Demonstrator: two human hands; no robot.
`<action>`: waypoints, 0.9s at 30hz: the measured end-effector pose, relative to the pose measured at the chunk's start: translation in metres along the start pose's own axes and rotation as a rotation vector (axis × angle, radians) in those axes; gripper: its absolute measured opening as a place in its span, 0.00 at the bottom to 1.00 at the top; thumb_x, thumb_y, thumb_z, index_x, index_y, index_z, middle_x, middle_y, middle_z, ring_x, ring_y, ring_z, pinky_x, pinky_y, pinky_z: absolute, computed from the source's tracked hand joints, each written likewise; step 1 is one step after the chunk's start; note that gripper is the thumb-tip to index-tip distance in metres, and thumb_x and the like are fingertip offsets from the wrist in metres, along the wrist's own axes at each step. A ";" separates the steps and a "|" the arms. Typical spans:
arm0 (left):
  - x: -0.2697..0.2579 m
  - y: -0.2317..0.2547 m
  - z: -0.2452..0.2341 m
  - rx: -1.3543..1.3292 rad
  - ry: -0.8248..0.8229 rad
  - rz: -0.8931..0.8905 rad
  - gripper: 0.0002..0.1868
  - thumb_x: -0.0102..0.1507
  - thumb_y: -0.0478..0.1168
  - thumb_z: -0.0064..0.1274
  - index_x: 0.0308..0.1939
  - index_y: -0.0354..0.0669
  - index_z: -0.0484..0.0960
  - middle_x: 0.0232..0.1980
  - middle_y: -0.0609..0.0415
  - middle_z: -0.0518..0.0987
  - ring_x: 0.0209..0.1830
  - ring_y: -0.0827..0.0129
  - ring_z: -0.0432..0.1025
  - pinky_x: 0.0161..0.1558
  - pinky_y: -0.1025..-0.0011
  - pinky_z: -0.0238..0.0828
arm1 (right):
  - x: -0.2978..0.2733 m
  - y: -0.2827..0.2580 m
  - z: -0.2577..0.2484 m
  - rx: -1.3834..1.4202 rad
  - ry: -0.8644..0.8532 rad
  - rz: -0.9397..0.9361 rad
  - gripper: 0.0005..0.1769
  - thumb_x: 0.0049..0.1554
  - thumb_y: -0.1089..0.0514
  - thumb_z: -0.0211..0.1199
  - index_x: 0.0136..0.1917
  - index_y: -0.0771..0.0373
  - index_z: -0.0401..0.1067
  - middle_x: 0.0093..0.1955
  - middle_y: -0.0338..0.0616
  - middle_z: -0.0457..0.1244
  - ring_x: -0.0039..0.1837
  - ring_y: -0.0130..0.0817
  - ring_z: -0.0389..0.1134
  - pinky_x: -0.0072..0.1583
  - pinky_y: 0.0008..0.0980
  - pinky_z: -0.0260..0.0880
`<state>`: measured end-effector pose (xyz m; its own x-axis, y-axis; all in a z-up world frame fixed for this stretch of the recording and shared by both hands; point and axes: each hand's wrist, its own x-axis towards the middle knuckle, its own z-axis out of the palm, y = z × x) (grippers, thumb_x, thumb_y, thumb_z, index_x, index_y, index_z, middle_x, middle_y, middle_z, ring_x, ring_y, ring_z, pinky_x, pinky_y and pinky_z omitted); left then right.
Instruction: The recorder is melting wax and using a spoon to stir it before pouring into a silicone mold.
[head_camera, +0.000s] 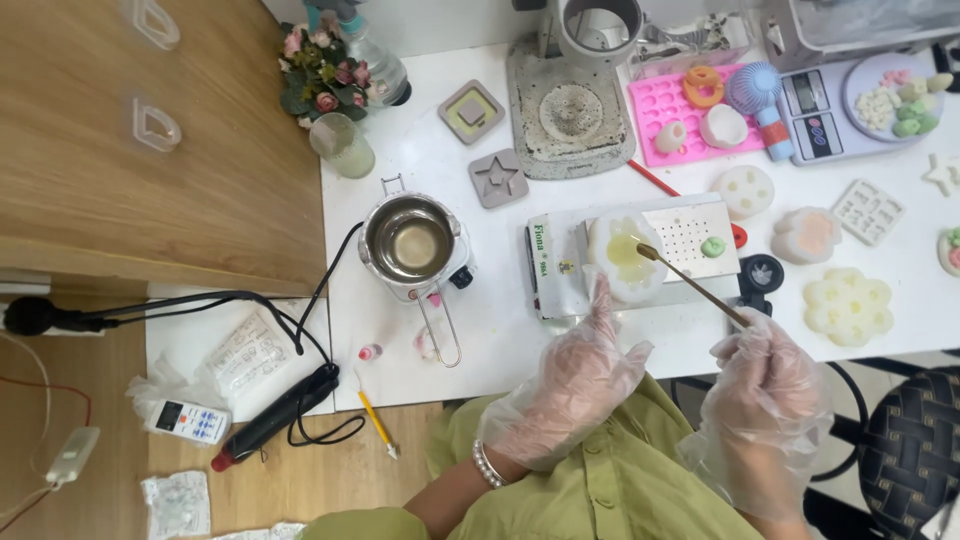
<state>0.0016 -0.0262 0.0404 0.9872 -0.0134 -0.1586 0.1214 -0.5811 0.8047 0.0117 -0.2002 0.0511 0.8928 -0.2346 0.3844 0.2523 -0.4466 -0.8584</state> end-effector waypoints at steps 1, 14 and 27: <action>0.001 0.003 -0.003 -0.018 0.067 -0.014 0.58 0.61 0.54 0.59 0.81 0.33 0.38 0.49 0.38 0.81 0.42 0.47 0.77 0.45 0.56 0.75 | 0.005 0.003 0.000 0.108 0.028 0.018 0.10 0.73 0.63 0.52 0.54 0.72 0.72 0.37 0.45 0.65 0.35 0.26 0.64 0.38 0.23 0.62; -0.026 -0.014 0.001 0.141 0.060 -0.304 0.55 0.66 0.53 0.54 0.81 0.26 0.36 0.32 0.44 0.80 0.31 0.55 0.76 0.37 0.60 0.74 | 0.084 -0.164 0.127 0.176 -0.745 0.539 0.19 0.66 0.48 0.54 0.40 0.61 0.72 0.32 0.35 0.62 0.36 0.23 0.61 0.40 0.25 0.62; -0.041 -0.024 -0.016 0.160 0.210 -0.483 0.52 0.60 0.47 0.58 0.79 0.26 0.46 0.34 0.43 0.81 0.33 0.52 0.77 0.38 0.57 0.73 | 0.039 -0.025 0.257 0.215 -0.867 0.300 0.15 0.66 0.53 0.57 0.42 0.64 0.73 0.29 0.38 0.62 0.31 0.23 0.60 0.34 0.26 0.59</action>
<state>-0.0402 0.0017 0.0365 0.8246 0.4382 -0.3578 0.5646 -0.5976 0.5693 0.1362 0.0232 0.0003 0.8762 0.4490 -0.1750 -0.0466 -0.2825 -0.9581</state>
